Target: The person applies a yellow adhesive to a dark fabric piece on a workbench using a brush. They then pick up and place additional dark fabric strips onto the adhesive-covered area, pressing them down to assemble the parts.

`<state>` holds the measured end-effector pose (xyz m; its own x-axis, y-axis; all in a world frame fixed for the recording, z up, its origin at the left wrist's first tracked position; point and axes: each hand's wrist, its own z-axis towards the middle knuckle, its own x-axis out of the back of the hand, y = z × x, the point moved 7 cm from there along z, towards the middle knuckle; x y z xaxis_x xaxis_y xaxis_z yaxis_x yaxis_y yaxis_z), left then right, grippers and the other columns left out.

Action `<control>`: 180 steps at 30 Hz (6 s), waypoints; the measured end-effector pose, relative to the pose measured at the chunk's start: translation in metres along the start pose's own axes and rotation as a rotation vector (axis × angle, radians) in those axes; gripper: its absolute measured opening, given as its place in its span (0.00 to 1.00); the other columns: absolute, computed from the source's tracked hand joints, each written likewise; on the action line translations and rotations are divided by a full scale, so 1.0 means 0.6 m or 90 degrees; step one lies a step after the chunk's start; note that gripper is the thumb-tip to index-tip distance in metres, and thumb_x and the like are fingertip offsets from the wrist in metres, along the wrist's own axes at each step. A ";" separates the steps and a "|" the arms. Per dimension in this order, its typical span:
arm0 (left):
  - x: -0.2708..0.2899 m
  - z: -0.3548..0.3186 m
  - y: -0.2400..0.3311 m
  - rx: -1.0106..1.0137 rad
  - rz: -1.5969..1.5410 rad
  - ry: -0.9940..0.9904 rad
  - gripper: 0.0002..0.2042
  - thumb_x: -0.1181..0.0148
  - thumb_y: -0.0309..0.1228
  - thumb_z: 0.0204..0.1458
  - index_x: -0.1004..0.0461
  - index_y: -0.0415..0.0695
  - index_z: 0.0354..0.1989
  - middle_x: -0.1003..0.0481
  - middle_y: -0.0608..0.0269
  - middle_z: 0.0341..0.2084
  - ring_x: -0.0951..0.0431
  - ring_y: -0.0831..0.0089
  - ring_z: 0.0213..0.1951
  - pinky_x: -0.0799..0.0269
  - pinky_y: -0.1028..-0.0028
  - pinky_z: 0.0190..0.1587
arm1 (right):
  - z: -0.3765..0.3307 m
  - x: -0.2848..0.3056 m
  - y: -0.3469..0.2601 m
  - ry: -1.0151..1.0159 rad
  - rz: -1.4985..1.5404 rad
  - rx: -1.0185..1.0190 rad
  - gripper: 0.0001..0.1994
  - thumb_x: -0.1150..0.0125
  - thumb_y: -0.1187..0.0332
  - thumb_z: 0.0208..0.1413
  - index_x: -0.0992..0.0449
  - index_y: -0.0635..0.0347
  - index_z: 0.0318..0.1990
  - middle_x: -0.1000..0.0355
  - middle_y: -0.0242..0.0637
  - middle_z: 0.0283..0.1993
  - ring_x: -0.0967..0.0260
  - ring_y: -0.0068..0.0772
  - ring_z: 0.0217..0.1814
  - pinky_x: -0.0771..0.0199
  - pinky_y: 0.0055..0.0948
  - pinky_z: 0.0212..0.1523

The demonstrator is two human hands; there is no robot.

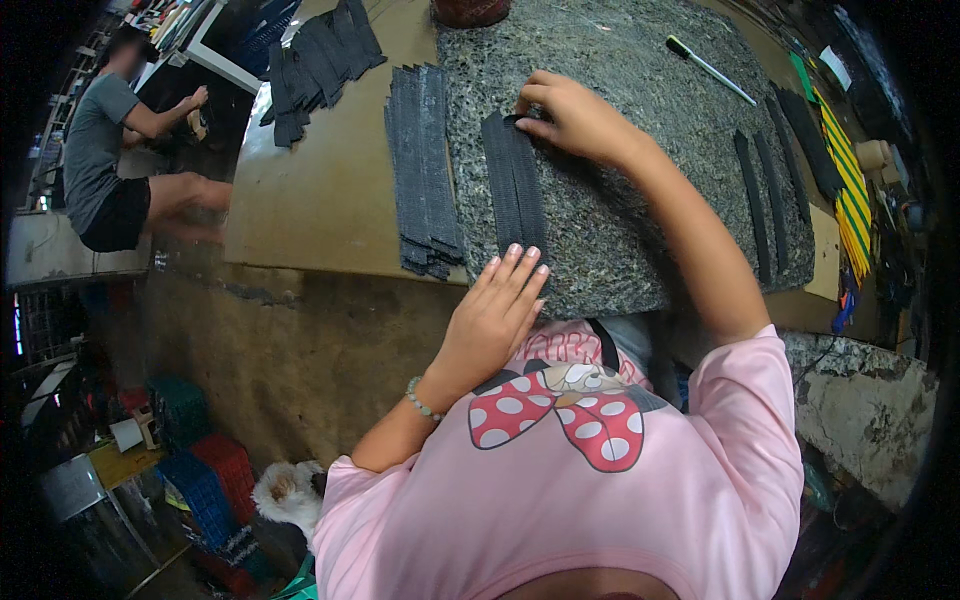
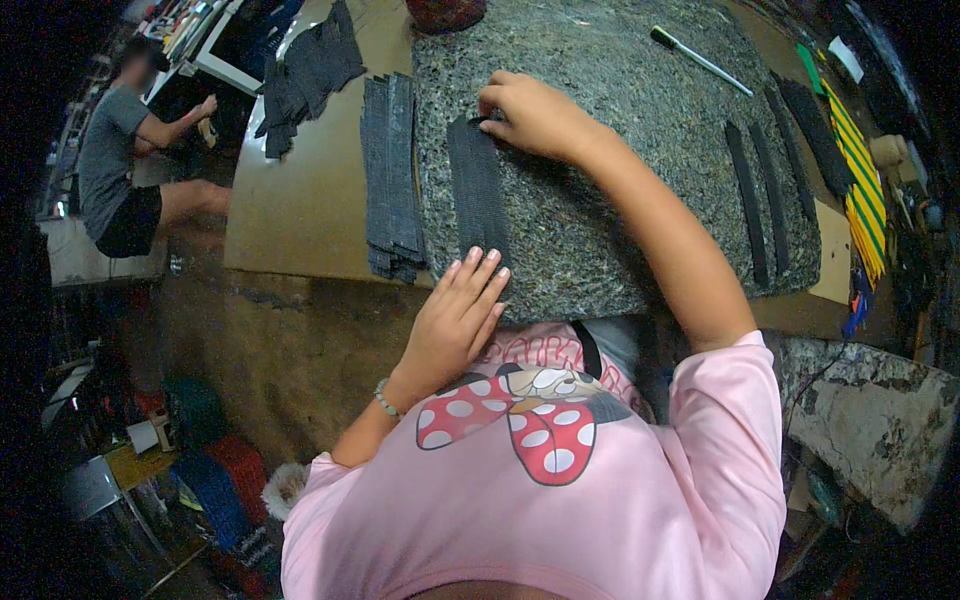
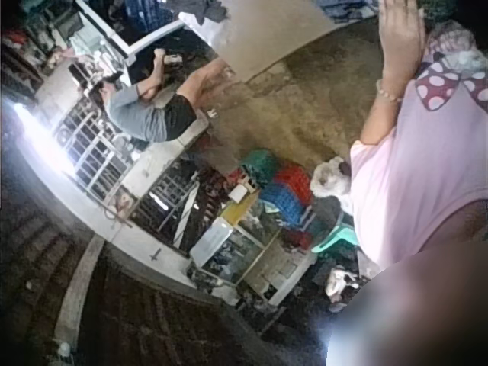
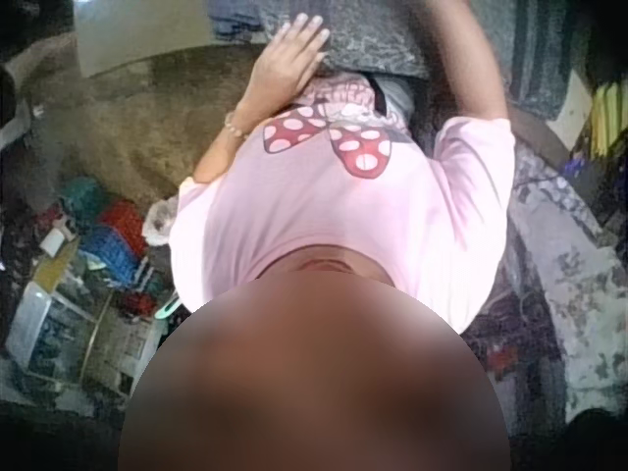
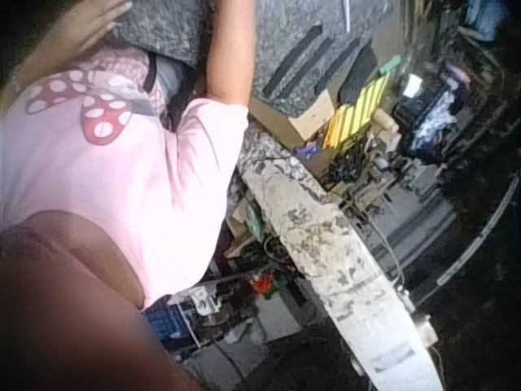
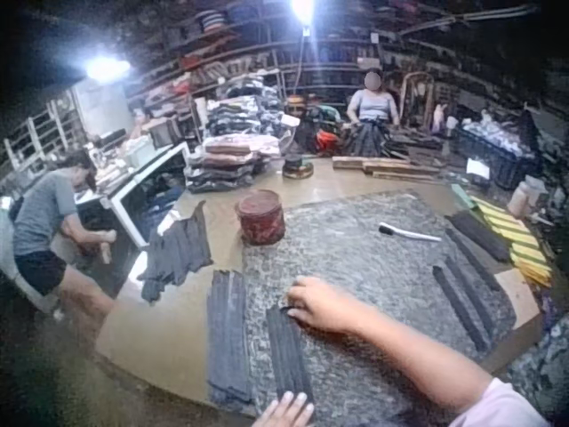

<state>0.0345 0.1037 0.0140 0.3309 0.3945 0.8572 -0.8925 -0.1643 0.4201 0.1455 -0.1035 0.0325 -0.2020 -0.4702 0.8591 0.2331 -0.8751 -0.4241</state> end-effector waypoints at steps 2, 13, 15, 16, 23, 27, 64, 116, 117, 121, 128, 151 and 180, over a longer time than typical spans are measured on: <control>0.002 0.000 -0.003 0.017 -0.025 -0.001 0.19 0.46 0.29 0.56 0.33 0.36 0.56 0.36 0.48 0.59 0.38 0.53 0.63 0.43 0.58 0.63 | 0.012 0.005 0.015 -0.022 0.041 -0.055 0.10 0.38 0.66 0.51 0.25 0.63 0.35 0.28 0.47 0.40 0.30 0.49 0.45 0.29 0.40 0.47; 0.007 0.006 -0.007 0.052 -0.059 0.025 0.17 0.47 0.27 0.56 0.30 0.35 0.54 0.32 0.50 0.56 0.35 0.56 0.61 0.41 0.60 0.62 | 0.036 -0.014 0.023 -0.062 -0.012 -0.118 0.08 0.41 0.69 0.53 0.28 0.64 0.35 0.31 0.45 0.36 0.31 0.47 0.44 0.30 0.42 0.46; 0.007 0.004 -0.007 0.054 -0.054 0.028 0.17 0.47 0.27 0.56 0.30 0.35 0.54 0.32 0.50 0.56 0.35 0.56 0.61 0.41 0.60 0.62 | 0.040 -0.019 0.019 -0.072 -0.030 -0.118 0.08 0.41 0.69 0.53 0.28 0.63 0.36 0.30 0.45 0.37 0.31 0.48 0.45 0.30 0.42 0.47; 0.004 0.003 -0.007 0.059 -0.059 0.018 0.17 0.47 0.26 0.56 0.30 0.35 0.54 0.32 0.50 0.56 0.35 0.56 0.61 0.41 0.59 0.62 | 0.043 -0.024 0.018 -0.075 -0.046 -0.123 0.08 0.41 0.68 0.53 0.28 0.63 0.36 0.30 0.46 0.38 0.31 0.48 0.45 0.30 0.42 0.47; 0.006 -0.001 -0.002 0.069 -0.039 0.059 0.17 0.46 0.25 0.55 0.28 0.39 0.54 0.33 0.47 0.58 0.38 0.47 0.62 0.45 0.53 0.63 | -0.108 0.115 0.099 0.310 -0.050 -0.229 0.14 0.41 0.67 0.53 0.26 0.64 0.46 0.28 0.50 0.46 0.30 0.51 0.50 0.30 0.39 0.51; 0.034 -0.002 0.017 -0.023 -0.093 0.140 0.16 0.45 0.24 0.52 0.25 0.42 0.51 0.34 0.44 0.58 0.39 0.43 0.62 0.46 0.50 0.63 | -0.338 0.230 0.212 0.243 -0.302 -0.626 0.19 0.38 0.56 0.52 0.23 0.67 0.37 0.29 0.58 0.39 0.30 0.56 0.45 0.30 0.46 0.49; 0.027 -0.035 0.016 0.144 0.033 0.216 0.15 0.39 0.31 0.49 0.25 0.43 0.47 0.29 0.60 0.49 0.32 0.60 0.52 0.39 0.60 0.54 | -0.365 0.229 0.285 0.155 -0.247 -0.434 0.13 0.34 0.65 0.50 0.21 0.70 0.33 0.25 0.54 0.33 0.25 0.52 0.36 0.27 0.39 0.39; 0.066 0.309 -0.068 0.166 -0.548 -0.060 0.15 0.32 0.38 0.49 0.22 0.39 0.37 0.25 0.70 0.24 0.29 0.86 0.26 0.37 0.85 0.25 | -0.226 0.085 -0.052 0.263 0.834 -0.392 0.16 0.51 0.67 0.64 0.34 0.70 0.53 0.26 0.45 0.40 0.24 0.30 0.37 0.21 0.27 0.40; 0.076 0.315 -0.091 0.167 -0.541 -0.046 0.16 0.32 0.40 0.49 0.22 0.39 0.37 0.26 0.71 0.24 0.30 0.87 0.26 0.39 0.85 0.24 | -0.228 0.079 -0.073 0.266 0.767 -0.360 0.18 0.52 0.68 0.65 0.36 0.71 0.57 0.26 0.45 0.40 0.25 0.30 0.37 0.21 0.26 0.40; 0.098 0.339 -0.181 0.145 -0.360 0.015 0.16 0.33 0.40 0.49 0.21 0.40 0.36 0.27 0.74 0.23 0.32 0.87 0.27 0.39 0.83 0.27 | -0.248 0.022 -0.114 0.285 0.801 -0.414 0.21 0.53 0.72 0.65 0.42 0.69 0.64 0.27 0.38 0.37 0.26 0.23 0.36 0.26 0.20 0.38; 0.030 0.337 -0.266 0.169 -0.196 -0.041 0.17 0.31 0.46 0.43 0.18 0.43 0.31 0.27 0.62 0.14 0.28 0.73 0.19 0.34 0.72 0.26 | -0.256 -0.027 -0.116 0.253 0.599 -0.434 0.23 0.44 0.75 0.59 0.37 0.69 0.61 0.33 0.23 0.28 0.40 0.08 0.26 0.40 0.11 0.26; 0.051 0.281 -0.186 0.038 -0.027 0.065 0.18 0.41 0.38 0.53 0.26 0.42 0.49 0.32 0.47 0.54 0.36 0.50 0.58 0.41 0.60 0.60 | -0.238 -0.022 -0.147 0.135 0.288 -0.324 0.17 0.44 0.72 0.55 0.28 0.72 0.50 0.27 0.59 0.37 0.27 0.56 0.35 0.27 0.42 0.38; 0.074 0.208 -0.018 -0.010 -0.024 0.131 0.23 0.42 0.38 0.56 0.32 0.39 0.58 0.33 0.46 0.57 0.31 0.56 0.57 0.38 0.64 0.59 | -0.424 0.255 0.200 0.305 0.017 -0.643 0.19 0.32 0.62 0.49 0.23 0.65 0.45 0.23 0.44 0.42 0.25 0.36 0.44 0.27 0.32 0.45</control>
<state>0.0969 0.0103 0.0849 0.2961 0.5766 0.7615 -0.8859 -0.1323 0.4446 -0.0994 -0.3095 0.0402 -0.6047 -0.2946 0.7400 -0.5936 -0.4528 -0.6653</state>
